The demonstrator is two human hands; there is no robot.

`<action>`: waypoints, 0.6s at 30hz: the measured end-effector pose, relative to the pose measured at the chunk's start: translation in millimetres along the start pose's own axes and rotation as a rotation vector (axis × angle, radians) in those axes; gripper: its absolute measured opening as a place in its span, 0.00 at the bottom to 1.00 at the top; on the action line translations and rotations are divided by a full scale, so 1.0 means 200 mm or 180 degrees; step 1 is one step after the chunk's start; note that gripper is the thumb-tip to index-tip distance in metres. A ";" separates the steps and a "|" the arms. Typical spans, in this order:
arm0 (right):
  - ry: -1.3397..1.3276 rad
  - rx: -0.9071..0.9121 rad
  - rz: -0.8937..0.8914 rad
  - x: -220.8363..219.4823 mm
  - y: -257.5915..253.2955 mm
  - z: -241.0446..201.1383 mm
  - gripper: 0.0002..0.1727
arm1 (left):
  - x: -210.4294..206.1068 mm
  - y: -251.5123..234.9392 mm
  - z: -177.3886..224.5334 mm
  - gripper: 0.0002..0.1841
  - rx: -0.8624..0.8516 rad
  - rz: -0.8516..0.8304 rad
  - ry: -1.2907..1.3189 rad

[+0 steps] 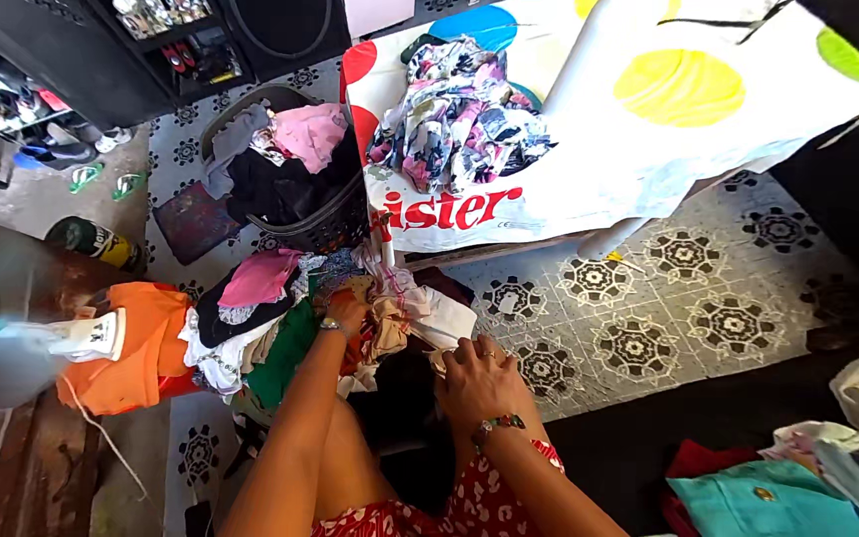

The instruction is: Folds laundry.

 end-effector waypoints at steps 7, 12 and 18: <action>-0.0087 -0.0065 -0.0086 0.04 0.02 0.04 0.27 | -0.01 0.18 -0.17 0.18 0.0828 -0.0401 0.0041; -0.0104 -0.0026 -0.0158 0.06 0.04 0.03 0.29 | 0.22 0.40 -0.21 0.16 0.0038 0.0448 0.0999; -0.0268 0.0255 0.0113 0.05 0.05 0.02 0.39 | 0.74 1.14 -0.07 0.08 -0.0714 0.1904 0.2068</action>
Point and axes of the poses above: each hand's wrist, its own y-axis away from the middle knuckle, its own x-axis out of the back of the hand, z = x × y, the point moved 10 cm from there along -y, towards the middle knuckle, and after that the axes turned 8 degrees about -y, right-handed, at the moved point
